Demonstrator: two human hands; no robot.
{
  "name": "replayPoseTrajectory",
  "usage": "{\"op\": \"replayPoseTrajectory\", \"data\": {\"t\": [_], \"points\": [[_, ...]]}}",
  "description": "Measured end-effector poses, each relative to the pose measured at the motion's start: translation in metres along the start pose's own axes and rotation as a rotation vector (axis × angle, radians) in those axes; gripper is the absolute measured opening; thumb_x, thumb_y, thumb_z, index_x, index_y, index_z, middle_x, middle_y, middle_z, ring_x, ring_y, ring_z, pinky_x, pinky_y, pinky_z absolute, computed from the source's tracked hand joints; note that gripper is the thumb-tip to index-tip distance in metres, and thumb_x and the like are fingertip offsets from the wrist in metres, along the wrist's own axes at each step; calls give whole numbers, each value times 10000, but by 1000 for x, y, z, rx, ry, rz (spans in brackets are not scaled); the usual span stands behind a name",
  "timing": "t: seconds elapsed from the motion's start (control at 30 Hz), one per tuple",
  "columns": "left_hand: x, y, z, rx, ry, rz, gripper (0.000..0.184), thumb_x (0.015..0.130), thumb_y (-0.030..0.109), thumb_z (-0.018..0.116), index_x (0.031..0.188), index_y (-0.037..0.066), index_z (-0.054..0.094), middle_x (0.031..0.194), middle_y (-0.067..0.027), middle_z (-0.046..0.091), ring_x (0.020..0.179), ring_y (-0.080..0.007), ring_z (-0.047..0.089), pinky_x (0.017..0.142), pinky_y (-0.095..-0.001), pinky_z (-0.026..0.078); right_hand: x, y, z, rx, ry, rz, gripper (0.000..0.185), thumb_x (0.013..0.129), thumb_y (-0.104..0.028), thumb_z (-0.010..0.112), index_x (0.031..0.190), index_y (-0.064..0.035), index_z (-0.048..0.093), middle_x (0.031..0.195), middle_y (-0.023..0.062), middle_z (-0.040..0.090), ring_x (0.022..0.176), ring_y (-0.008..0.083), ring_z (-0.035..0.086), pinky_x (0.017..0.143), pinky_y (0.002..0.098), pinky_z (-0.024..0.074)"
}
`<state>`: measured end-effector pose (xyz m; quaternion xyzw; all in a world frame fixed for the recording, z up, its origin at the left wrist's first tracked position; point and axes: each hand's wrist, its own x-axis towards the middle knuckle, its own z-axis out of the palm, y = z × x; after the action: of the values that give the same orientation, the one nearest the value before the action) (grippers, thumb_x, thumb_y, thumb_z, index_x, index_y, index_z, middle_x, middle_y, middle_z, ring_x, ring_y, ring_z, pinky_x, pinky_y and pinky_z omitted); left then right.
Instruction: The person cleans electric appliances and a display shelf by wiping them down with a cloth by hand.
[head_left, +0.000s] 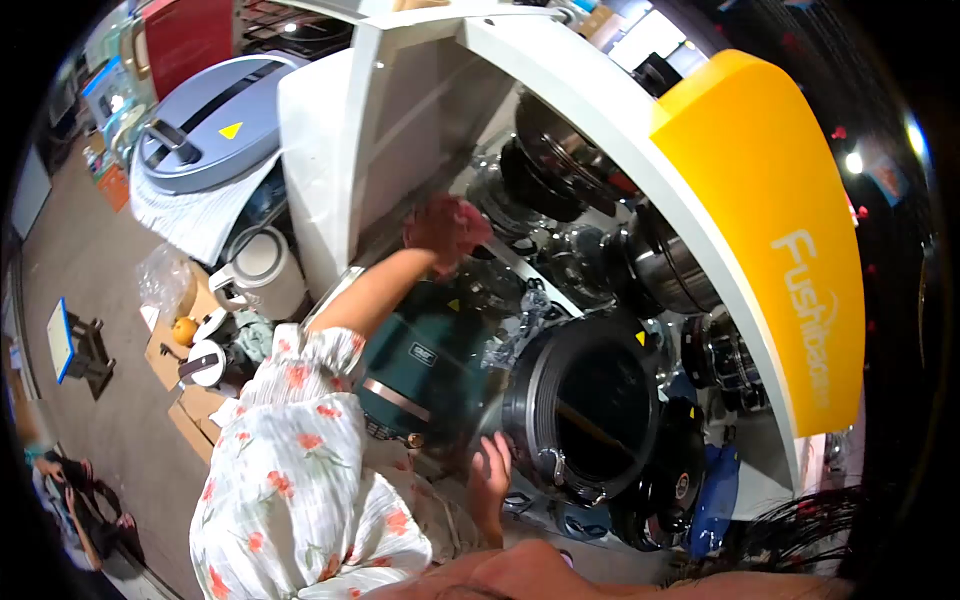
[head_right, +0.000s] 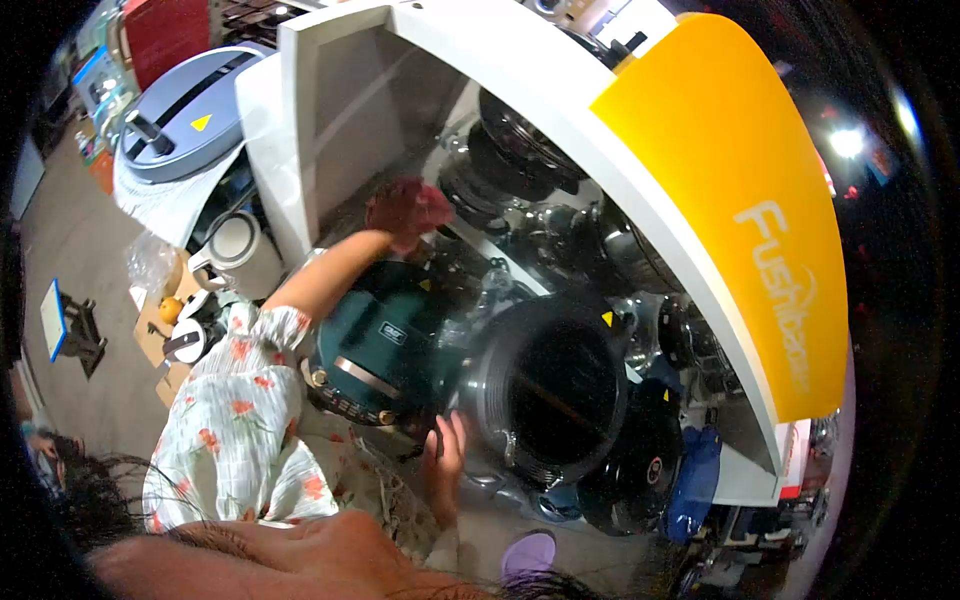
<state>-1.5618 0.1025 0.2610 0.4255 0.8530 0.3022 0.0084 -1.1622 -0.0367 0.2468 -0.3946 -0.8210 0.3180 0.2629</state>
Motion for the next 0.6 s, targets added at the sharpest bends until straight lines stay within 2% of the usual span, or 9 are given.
{"op": "replayPoseTrajectory", "data": {"t": [0.07,0.17,0.27,0.33,0.43,0.53,0.6], "points": [[36,-18,26,245,179,228,508,762,523,573,1168,221,615,1274,-53,512,1254,-294,401,1007,-464,348,-11,-5,-8,-23,22,44,257,885,-84,556,1128,-17,605,1318,201,488,1205,341,479,1010,398,371],[71,-10,34,308,94,135,491,746,485,605,1160,221,620,1264,-50,513,1220,-288,417,1010,-461,336,-34,5,-13,-122,13,213,230,881,-83,568,1097,-20,614,1286,213,515,1182,358,503,983,417,402],[76,-26,80,352,243,81,490,741,430,626,1177,208,602,1254,-79,507,1192,-321,417,1025,-459,313,-48,2,-21,-205,64,81,206,878,-78,566,1062,-5,620,1162,219,589,1108,374,554,933,423,446],[82,-61,120,-75,248,201,504,743,403,626,1201,199,577,1240,-107,502,1202,-352,394,1031,-467,300,-51,4,-20,-215,85,26,193,874,-72,562,1041,3,624,1113,211,609,1082,368,566,921,417,453],[12,11,14,-150,131,195,372,915,384,462,1151,122,581,1181,-21,598,1106,-198,518,969,-342,383,-53,13,-23,-221,85,-16,176,869,-64,560,1011,12,629,1061,195,621,1043,352,576,905,405,457],[9,19,35,165,162,513,347,935,388,437,1161,169,584,1164,-21,613,1091,-170,520,940,-342,390,-51,21,-21,-218,96,-15,169,866,-58,560,1005,10,630,1040,184,621,1014,343,580,890,397,459],[11,31,63,158,66,499,323,919,367,481,1152,161,570,1127,-46,591,1051,-192,521,896,-359,408,-50,29,-17,-221,114,-4,165,865,-53,560,1000,9,631,1026,177,620,995,337,582,879,391,460]]}}
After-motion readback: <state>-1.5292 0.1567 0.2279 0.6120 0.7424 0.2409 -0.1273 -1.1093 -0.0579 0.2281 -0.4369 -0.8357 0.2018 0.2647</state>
